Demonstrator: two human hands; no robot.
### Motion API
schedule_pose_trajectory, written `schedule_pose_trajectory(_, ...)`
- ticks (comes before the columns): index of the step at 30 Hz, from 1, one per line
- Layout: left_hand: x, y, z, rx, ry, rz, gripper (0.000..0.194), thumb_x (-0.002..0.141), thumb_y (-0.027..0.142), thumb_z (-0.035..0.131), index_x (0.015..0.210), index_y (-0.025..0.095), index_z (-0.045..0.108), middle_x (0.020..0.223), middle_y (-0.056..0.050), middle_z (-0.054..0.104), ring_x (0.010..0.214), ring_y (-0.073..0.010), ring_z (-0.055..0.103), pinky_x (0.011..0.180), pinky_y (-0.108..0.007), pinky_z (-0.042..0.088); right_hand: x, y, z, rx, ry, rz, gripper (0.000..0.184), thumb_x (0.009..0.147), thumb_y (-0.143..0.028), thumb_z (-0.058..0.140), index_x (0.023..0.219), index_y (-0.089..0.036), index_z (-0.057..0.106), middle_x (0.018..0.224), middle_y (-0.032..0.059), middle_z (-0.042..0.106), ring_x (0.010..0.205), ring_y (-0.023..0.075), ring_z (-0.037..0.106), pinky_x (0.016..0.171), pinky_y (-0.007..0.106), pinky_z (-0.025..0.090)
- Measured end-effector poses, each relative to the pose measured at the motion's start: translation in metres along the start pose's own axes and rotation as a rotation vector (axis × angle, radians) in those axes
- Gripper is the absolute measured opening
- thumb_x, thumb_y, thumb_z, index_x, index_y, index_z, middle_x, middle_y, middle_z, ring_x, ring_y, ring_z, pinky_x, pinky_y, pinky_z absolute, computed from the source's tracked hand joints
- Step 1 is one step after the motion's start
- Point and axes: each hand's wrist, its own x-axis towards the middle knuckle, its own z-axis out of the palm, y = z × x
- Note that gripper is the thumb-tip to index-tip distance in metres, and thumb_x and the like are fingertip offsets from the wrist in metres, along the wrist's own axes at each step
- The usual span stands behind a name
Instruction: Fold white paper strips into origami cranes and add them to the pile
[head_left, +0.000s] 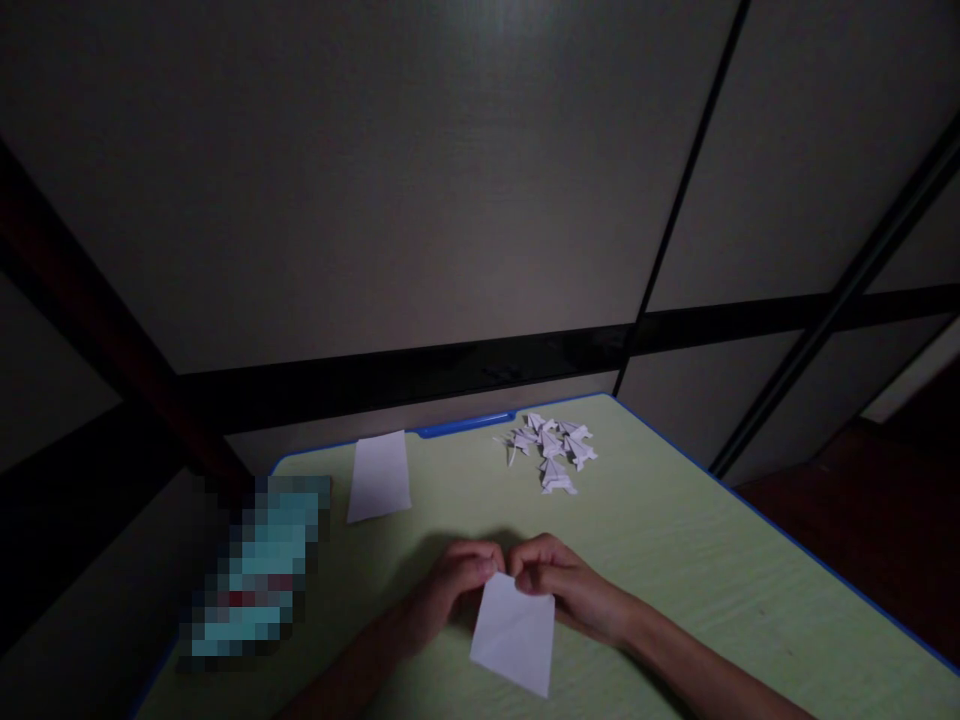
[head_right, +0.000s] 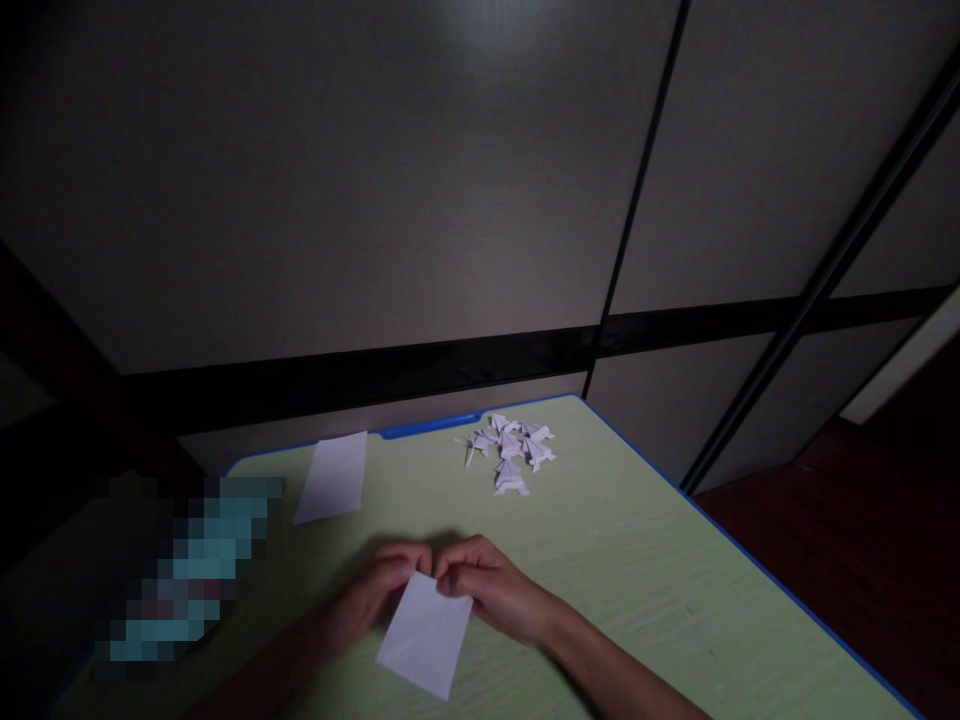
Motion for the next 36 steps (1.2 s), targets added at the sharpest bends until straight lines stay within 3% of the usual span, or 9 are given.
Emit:
schedule_pose_trajectory(5,-0.0007,-0.0014,0.0097,0.209,-0.030,-0.007,0.036,0.058,0.044,0.054,0.044,0.013,0.043,0.049,0.003,0.035,0.044,-0.0064,0.032,0.041,-0.020,0.020,0.0003,0.0042,-0.0014,-0.158,-0.006,-0.040,0.007,0.053,-0.014,0.045,0.046,-0.012,0.046,0.040,-0.0072,0.034,0.038,0.0037,0.027,0.038,0.017,0.017)
schedule_pose_trajectory(10,0.0000,-0.0022,0.0103,-0.004,-0.047,-0.052,0.031,0.060,0.040,0.055,0.050,0.012,0.045,0.049,0.004,0.036,0.043,-0.0057,0.031,0.041,-0.019,0.021,-0.0001,0.0068,0.0005,0.036,0.009,-0.034,0.005,0.051,-0.011,0.046,0.046,-0.012,0.048,0.039,-0.0073,0.034,0.036,0.0030,0.023,0.036,0.017,0.013)
schedule_pose_trajectory(15,-0.0006,-0.0015,0.0071,-0.120,-0.044,-0.068,0.030,0.056,0.037,0.058,0.046,0.013,0.043,0.042,0.005,0.034,0.039,-0.0047,0.028,0.040,-0.019,0.019,-0.0018,0.0093,0.0017,0.196,-0.011,-0.086,0.007,0.047,-0.006,0.046,0.044,-0.010,0.051,0.042,-0.0039,0.040,0.042,0.0052,0.032,0.040,0.018,0.017)
schedule_pose_trajectory(19,0.0011,0.0028,0.0025,-0.174,0.089,-0.100,0.029,0.055,0.039,0.059,0.049,0.013,0.046,0.040,0.005,0.037,0.037,-0.0050,0.030,0.039,-0.019,0.020,-0.0022,0.0075,0.0011,0.259,-0.011,-0.198,0.010,0.048,-0.008,0.042,0.042,-0.010,0.050,0.036,-0.0038,0.037,0.039,0.0062,0.030,0.040,0.020,0.018)
schedule_pose_trajectory(22,0.0032,0.0021,0.0013,-0.152,0.186,-0.121,0.031,0.052,0.040,0.061,0.048,0.014,0.044,0.040,0.005,0.038,0.037,-0.0053,0.032,0.039,-0.019,0.020,-0.0007,0.0070,-0.0007,0.152,0.013,-0.213,0.013,0.057,-0.015,0.047,0.044,-0.012,0.045,0.038,-0.0049,0.036,0.038,0.0050,0.026,0.039,0.020,0.016)
schedule_pose_trajectory(27,0.0032,-0.0027,0.0063,0.046,0.072,-0.078,0.033,0.054,0.042,0.059,0.045,0.012,0.046,0.041,0.004,0.039,0.040,-0.0061,0.034,0.040,-0.019,0.020,-0.0006,0.0066,-0.0009,-0.199,0.003,-0.142,0.030,0.068,-0.031,0.051,0.047,-0.014,0.039,0.040,-0.0070,0.032,0.038,0.0039,0.025,0.037,0.019,0.015)
schedule_pose_trajectory(29,0.0026,-0.0029,0.0079,0.073,0.079,-0.087,0.034,0.053,0.042,0.059,0.044,0.013,0.046,0.041,0.004,0.038,0.039,-0.0060,0.033,0.040,-0.020,0.019,-0.0017,0.0061,-0.0005,-0.252,0.004,-0.121,0.031,0.070,-0.033,0.051,0.048,-0.014,0.040,0.041,-0.0074,0.031,0.038,0.0035,0.024,0.037,0.019,0.015)
schedule_pose_trajectory(32,0.0023,-0.0013,0.0082,0.029,0.112,-0.115,0.033,0.052,0.043,0.059,0.045,0.014,0.045,0.039,0.006,0.036,0.038,-0.0054,0.030,0.039,-0.019,0.018,-0.0033,0.0064,-0.0006,-0.209,-0.033,-0.096,0.031,0.070,-0.036,0.051,0.051,-0.013,0.042,0.043,-0.0074,0.031,0.039,0.0033,0.023,0.038,0.019,0.015)
schedule_pose_trajectory(36,0.0018,0.0005,0.0066,-0.079,0.021,-0.109,0.033,0.052,0.039,0.059,0.042,0.015,0.040,0.037,0.006,0.033,0.035,-0.0041,0.026,0.037,-0.019,0.017,-0.0029,0.0079,0.0012,-0.064,-0.086,-0.101,0.029,0.067,-0.035,0.055,0.054,-0.012,0.044,0.046,-0.0064,0.034,0.041,0.0031,0.025,0.039,0.019,0.015)
